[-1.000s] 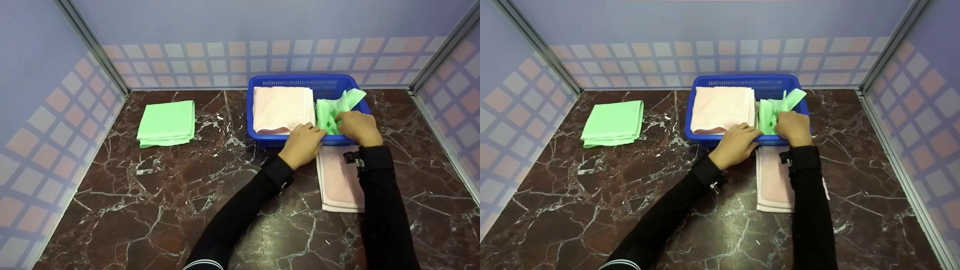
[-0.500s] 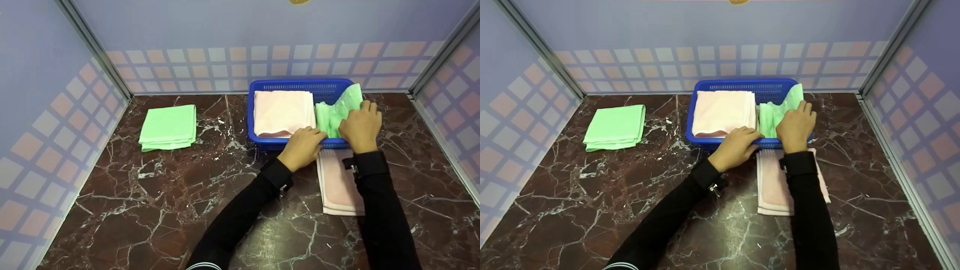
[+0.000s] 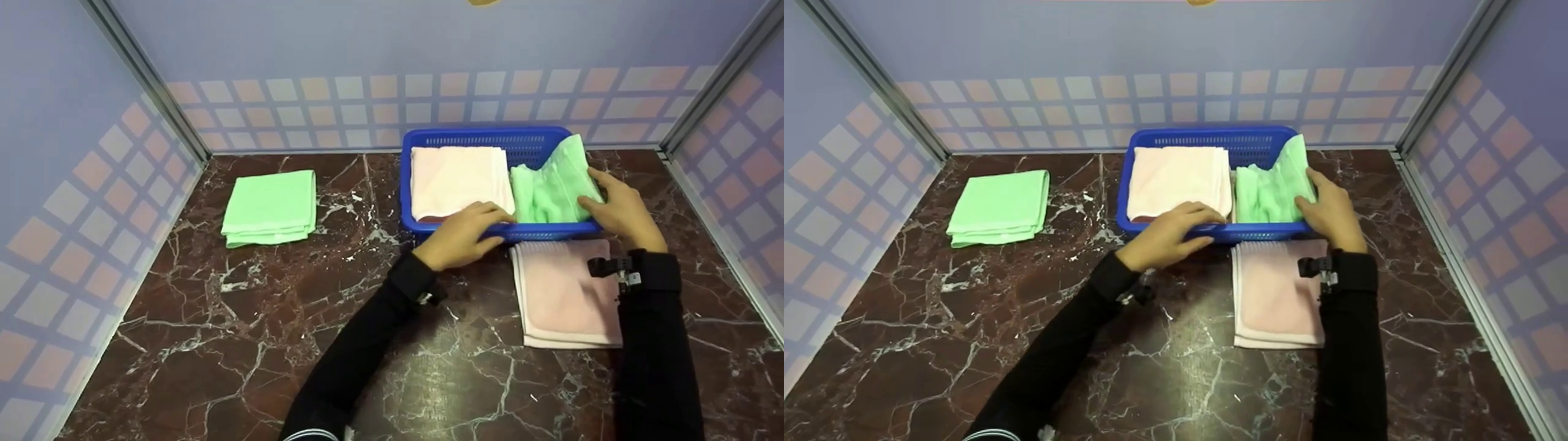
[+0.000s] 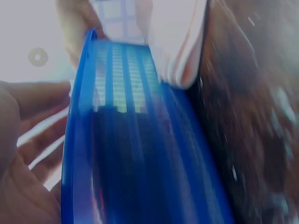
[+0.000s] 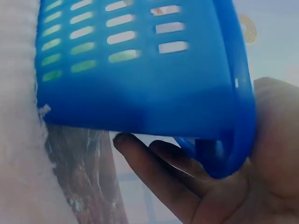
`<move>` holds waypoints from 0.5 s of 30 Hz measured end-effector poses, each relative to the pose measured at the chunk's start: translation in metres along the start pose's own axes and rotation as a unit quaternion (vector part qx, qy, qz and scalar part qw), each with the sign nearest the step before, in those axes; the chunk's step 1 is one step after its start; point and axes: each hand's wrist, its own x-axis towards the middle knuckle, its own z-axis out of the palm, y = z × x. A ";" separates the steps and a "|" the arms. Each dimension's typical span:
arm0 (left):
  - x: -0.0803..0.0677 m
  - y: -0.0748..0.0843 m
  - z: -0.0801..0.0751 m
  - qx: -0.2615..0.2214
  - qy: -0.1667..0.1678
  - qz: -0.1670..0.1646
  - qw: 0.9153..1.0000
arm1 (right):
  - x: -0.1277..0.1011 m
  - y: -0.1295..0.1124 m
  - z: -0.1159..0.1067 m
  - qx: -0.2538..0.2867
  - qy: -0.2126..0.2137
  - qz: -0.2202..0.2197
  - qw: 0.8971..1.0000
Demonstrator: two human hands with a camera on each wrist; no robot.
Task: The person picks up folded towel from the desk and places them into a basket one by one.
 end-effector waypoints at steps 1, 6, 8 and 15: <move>-0.006 -0.005 -0.004 -0.009 0.002 -0.003 1.000 | 0.000 0.002 0.001 0.001 -0.003 0.001 1.000; -0.044 -0.034 -0.031 -0.050 0.037 -0.030 0.998 | 0.002 0.005 0.002 0.007 -0.006 -0.001 1.000; -0.060 -0.048 -0.044 -0.060 0.055 -0.050 0.995 | 0.002 0.006 0.002 0.008 -0.005 -0.001 1.000; -0.123 -0.114 -0.090 -0.047 0.113 -0.175 0.977 | 0.003 0.002 0.006 0.012 -0.005 0.002 1.000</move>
